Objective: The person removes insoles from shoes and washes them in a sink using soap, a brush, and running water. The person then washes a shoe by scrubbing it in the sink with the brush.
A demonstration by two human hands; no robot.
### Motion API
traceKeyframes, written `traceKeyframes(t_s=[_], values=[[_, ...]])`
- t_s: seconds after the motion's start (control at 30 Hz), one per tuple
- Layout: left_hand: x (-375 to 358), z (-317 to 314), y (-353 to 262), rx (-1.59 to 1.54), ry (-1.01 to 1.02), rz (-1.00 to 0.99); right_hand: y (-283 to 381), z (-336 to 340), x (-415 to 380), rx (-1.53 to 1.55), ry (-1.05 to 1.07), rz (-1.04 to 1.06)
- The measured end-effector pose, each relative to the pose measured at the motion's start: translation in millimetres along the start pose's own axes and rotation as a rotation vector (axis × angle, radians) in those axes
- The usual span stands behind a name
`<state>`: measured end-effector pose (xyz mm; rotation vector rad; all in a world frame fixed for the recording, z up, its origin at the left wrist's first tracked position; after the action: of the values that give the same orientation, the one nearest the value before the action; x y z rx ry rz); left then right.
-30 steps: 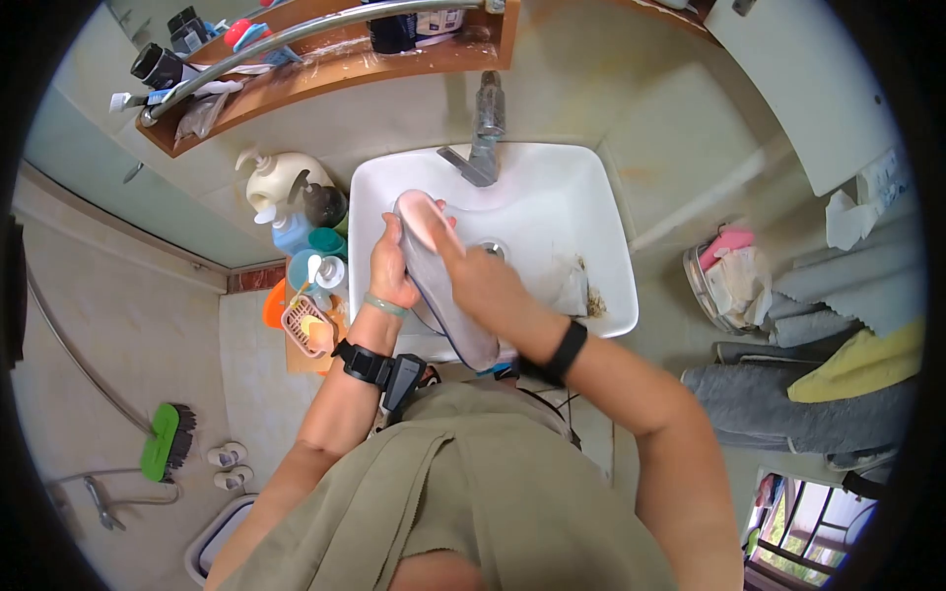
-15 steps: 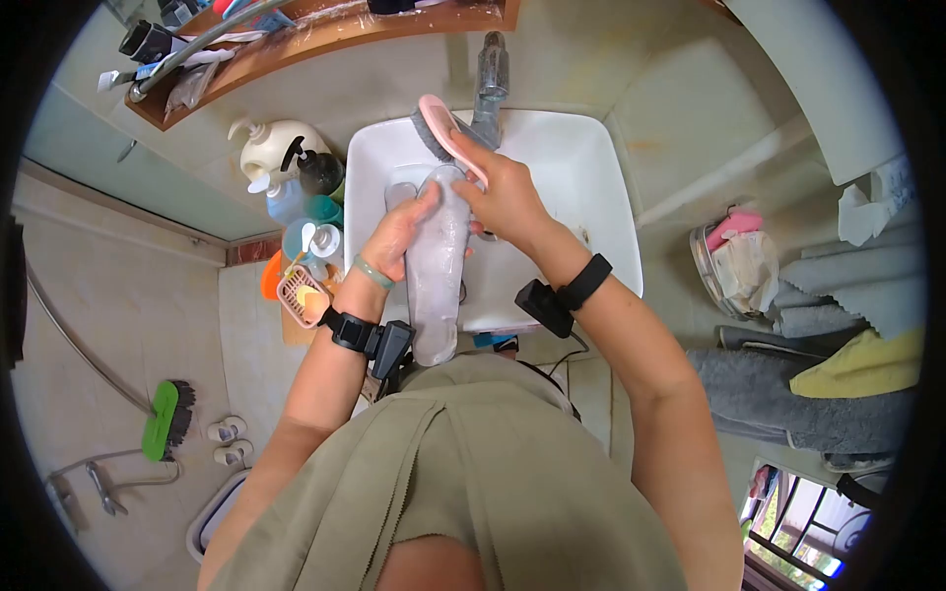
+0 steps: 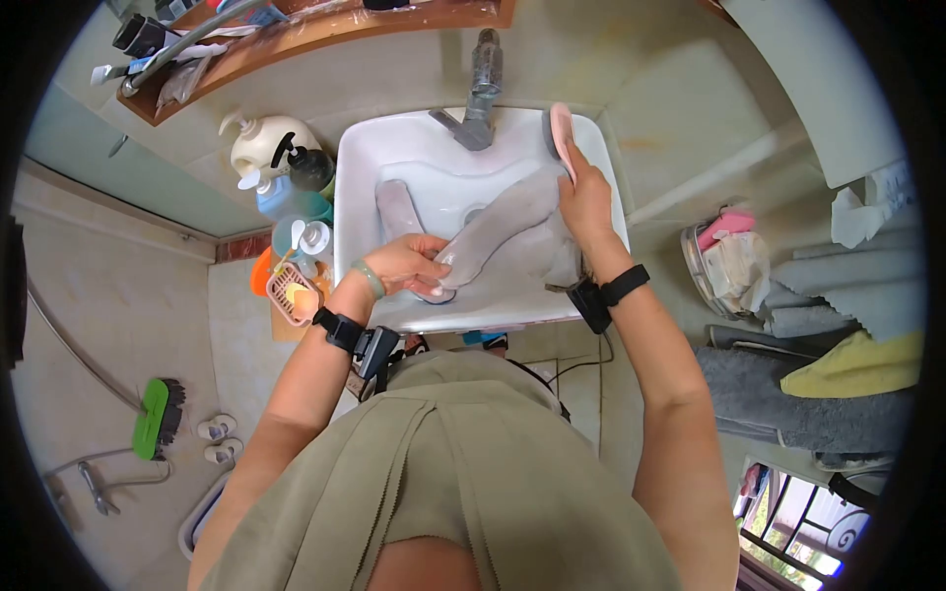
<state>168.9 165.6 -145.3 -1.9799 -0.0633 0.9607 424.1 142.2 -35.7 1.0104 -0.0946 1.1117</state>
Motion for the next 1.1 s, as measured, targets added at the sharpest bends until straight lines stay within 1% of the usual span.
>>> traceKeyframes(t_s=[0.07,0.1,0.17,0.2,0.27,0.3,0.33,0.37,0.4,0.43,0.47,0.5,0.53,0.57,0.6,0.63,0.67,0.7,0.73,0.8,0.87,0.93,0.97,1.03,1.07,1.1], values=[[20,16,11,-0.085,-0.174,0.003,-17,-12,-11,-0.264,0.192,-0.06],[35,17,18,-0.084,-0.173,0.001,-15,-13,-16,-0.264,0.19,-0.059],[63,39,29,-0.055,-0.474,-0.01,-4,-38,-42,-0.404,0.421,-0.01],[71,38,29,-0.054,-0.47,-0.014,1,-51,-57,-0.423,0.544,-0.013],[73,54,29,0.136,-0.734,0.024,13,-76,-97,-0.414,0.771,-0.004],[75,54,27,0.139,-0.731,0.022,19,-86,-117,-0.385,0.871,0.007],[73,58,25,0.224,-0.788,0.03,26,-87,-128,-0.386,0.867,0.002],[71,61,24,0.31,-0.843,0.038,34,-92,-144,-0.336,0.958,0.028],[73,62,25,0.315,-0.836,0.037,38,-95,-155,-0.285,1.05,0.053],[75,63,24,0.405,-0.814,0.025,29,-98,-155,-0.288,1.046,0.046],[78,64,22,0.495,-0.792,0.012,20,-102,-149,-0.272,0.965,0.077],[82,67,21,0.497,-0.787,0.01,11,-105,-141,-0.256,0.885,0.109],[86,66,21,0.587,-0.749,0.019,-2,-108,-134,-0.258,0.887,0.107],[89,66,23,0.675,-0.711,0.03,-21,-106,-116,-0.388,0.787,0.118],[95,69,30,0.674,-0.708,0.033,-36,-101,-97,-0.515,0.683,0.129],[103,73,33,0.741,-0.721,-0.002,-47,-101,-83,-0.515,0.683,0.126],[107,75,31,0.808,-0.734,-0.039,-63,-97,-66,-0.554,0.654,0.044],[107,74,31,0.81,-0.733,-0.039,-75,-94,-57,-0.594,0.625,-0.037],[106,72,28,0.833,-0.732,-0.042,-86,-102,-61,-0.595,0.623,-0.038],[102,68,21,0.861,-0.727,-0.05,-93,-130,-72,-0.246,0.625,-0.155],[97,65,20,0.813,-0.712,-0.022,-24,-119,-91,-0.201,0.84,-0.122],[95,64,22,0.782,-0.721,-0.002,-8,-130,-122,-0.202,0.91,-0.134],[94,65,24,0.751,-0.736,0.019,-10,-126,-120,-0.204,0.907,-0.137],[95,66,22,0.759,-0.741,-0.007,1,-114,-122,-0.391,1.08,0.145],[95,65,21,0.765,-0.747,-0.031,0,-104,-113,-0.391,1.08,0.142],[94,63,19,0.764,-0.747,-0.031,-11,-91,-91,-0.476,1.007,0.1]])
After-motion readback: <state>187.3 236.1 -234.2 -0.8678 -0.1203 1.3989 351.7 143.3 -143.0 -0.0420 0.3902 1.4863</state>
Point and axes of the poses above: each hand's wrist, its own x-axis towards the middle knuckle, its own z-axis out of the back of the hand, y = z × x, the point moved 8 cm from there along x, towards the middle knuckle, and after that the axes turned 12 degrees about -y, right-handed, at the moved point
